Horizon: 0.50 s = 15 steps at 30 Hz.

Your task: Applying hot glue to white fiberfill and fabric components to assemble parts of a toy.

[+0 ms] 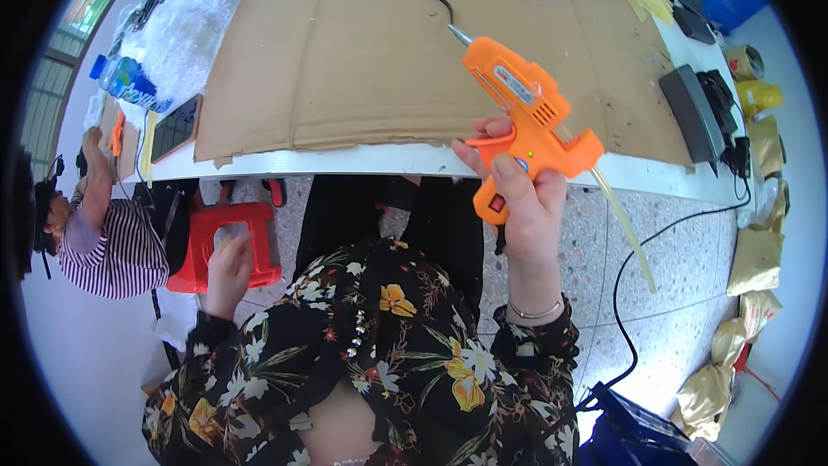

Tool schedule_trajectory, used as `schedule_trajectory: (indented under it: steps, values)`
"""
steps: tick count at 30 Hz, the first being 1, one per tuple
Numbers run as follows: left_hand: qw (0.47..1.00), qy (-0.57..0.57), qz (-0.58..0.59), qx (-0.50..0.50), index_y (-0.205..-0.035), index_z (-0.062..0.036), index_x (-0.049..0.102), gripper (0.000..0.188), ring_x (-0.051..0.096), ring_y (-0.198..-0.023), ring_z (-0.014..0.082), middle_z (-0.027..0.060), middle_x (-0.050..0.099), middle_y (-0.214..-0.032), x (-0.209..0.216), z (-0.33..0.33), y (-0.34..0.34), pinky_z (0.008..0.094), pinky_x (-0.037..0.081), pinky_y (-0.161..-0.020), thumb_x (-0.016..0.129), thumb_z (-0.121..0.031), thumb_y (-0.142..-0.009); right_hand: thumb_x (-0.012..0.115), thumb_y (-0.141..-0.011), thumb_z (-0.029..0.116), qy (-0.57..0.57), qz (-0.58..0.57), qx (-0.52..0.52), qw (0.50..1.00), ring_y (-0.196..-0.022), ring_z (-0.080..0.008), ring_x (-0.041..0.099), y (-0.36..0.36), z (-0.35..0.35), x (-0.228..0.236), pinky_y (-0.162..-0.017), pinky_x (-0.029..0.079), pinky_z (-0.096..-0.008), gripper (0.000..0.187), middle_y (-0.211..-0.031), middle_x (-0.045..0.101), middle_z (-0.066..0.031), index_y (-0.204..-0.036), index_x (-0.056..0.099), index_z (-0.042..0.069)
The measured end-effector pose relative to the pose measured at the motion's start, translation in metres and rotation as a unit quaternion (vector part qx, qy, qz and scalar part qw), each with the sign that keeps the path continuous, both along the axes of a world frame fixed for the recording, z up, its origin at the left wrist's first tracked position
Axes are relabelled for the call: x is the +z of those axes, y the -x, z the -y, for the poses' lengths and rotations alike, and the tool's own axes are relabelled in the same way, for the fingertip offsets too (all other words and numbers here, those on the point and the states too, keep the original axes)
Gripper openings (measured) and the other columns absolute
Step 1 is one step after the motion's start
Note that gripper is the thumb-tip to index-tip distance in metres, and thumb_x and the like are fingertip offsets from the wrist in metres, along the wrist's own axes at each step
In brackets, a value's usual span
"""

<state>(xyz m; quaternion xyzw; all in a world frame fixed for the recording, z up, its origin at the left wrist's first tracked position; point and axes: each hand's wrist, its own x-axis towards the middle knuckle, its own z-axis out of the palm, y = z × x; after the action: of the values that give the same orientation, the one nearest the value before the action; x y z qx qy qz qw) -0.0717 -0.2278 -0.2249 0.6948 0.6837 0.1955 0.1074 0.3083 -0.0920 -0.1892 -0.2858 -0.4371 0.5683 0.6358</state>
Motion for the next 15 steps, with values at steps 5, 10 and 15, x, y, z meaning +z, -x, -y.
schedule_trajectory:
  steps: [5, 10, 15]
  values:
    - [0.866, -0.302, -0.03, -0.398, -0.097, -0.0027, 0.064, 0.031, 0.058, -0.099, 0.0278, 0.0086, 0.061, -0.101, 0.057, -0.124, -0.147, 0.0416, 0.047, -0.084, 0.07, -0.01, -0.068, 0.051, -0.088, 0.012, 0.007, -0.011, -0.033, 0.999, -0.108, -0.0244, 0.053, -0.008, 0.003, -0.003, -0.097, 0.043, -0.0551, 0.032, -0.114, 0.05, -0.0173, -0.116, 0.047, -0.005]
    - [0.875, -0.279, -0.023, -0.395, -0.104, -0.0015, 0.059, 0.034, 0.054, -0.107, 0.0311, 0.012, 0.057, -0.111, 0.063, -0.157, -0.213, 0.044, 0.044, -0.09, 0.063, -0.013, -0.072, 0.051, -0.09, 0.013, 0.006, -0.007, -0.044, 0.999, -0.105, -0.0234, 0.056, -0.018, 0.003, 0.001, -0.095, 0.046, -0.051, 0.032, -0.113, 0.053, -0.0162, -0.117, 0.047, -0.005]
    - [0.768, -0.243, 0.013, -0.593, -0.099, -0.004, 0.06, 0.029, 0.058, -0.1, 0.0283, 0.0128, 0.059, -0.1, 0.04, -0.143, -0.221, 0.0509, 0.043, -0.095, 0.065, -0.014, -0.072, 0.052, -0.09, 0.014, 0.01, 0.014, -0.089, 0.996, -0.1, -0.0229, 0.059, -0.041, 0.003, 0.007, -0.09, 0.049, -0.0441, 0.034, -0.113, 0.054, -0.0162, -0.118, 0.047, -0.004]
